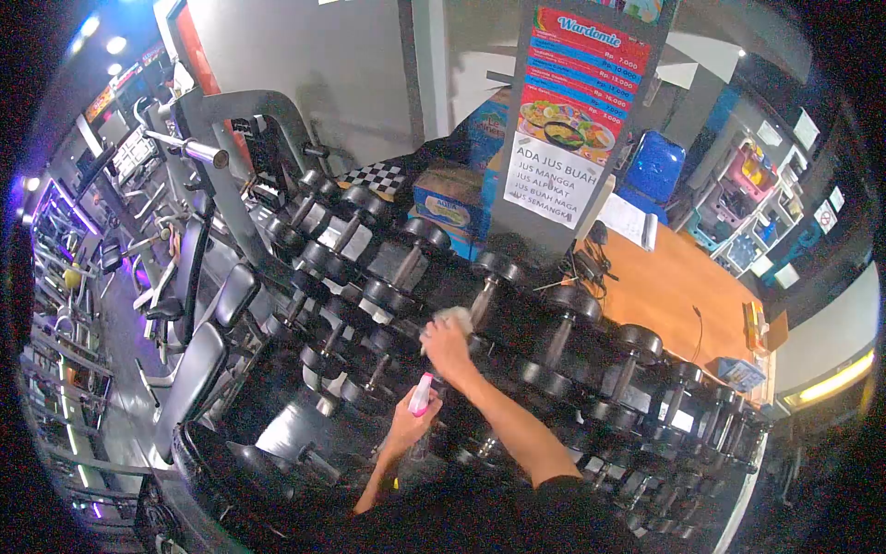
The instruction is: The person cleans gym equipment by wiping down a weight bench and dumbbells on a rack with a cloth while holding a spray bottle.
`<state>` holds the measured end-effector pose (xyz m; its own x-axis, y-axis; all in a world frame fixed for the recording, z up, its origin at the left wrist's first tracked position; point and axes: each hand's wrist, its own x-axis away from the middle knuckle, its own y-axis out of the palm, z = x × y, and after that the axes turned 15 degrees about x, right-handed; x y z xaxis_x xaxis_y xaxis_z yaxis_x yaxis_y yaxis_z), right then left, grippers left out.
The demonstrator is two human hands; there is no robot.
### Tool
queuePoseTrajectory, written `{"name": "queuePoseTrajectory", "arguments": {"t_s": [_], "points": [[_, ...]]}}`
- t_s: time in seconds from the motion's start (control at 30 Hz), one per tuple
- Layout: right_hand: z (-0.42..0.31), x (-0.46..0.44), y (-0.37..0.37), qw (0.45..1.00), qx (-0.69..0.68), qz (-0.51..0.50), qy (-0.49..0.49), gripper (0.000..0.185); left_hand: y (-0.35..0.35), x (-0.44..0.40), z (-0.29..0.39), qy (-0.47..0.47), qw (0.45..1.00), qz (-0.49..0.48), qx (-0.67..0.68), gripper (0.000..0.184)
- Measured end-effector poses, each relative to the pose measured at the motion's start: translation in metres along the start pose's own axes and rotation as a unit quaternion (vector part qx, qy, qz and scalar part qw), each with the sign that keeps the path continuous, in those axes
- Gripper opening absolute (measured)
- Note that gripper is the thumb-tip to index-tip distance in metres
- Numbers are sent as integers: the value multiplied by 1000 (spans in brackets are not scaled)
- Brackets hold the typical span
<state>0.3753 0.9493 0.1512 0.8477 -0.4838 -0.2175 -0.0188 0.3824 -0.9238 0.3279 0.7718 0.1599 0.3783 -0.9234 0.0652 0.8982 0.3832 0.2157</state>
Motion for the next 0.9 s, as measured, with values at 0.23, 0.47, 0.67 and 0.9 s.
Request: {"name": "queuePoseTrajectory", "arguments": {"t_s": [0.23, 0.47, 0.67, 0.9], "points": [[-5, 10, -1, 998, -38, 40, 20, 17, -5, -3, 14, -20, 998, 19, 48, 21], [7, 110, 2, 950, -205, 103, 214, 28, -4, -1, 11, -73, 994, 41, 63, 19], [-34, 187, 100, 677, -512, -196, 491, 31, 7, 3, 3, -90, 993, 18, 75, 22], [-50, 126, 110, -50, -918, 75, 387, 35, 3, 6, 0, -82, 995, 10, 60, 23]]}}
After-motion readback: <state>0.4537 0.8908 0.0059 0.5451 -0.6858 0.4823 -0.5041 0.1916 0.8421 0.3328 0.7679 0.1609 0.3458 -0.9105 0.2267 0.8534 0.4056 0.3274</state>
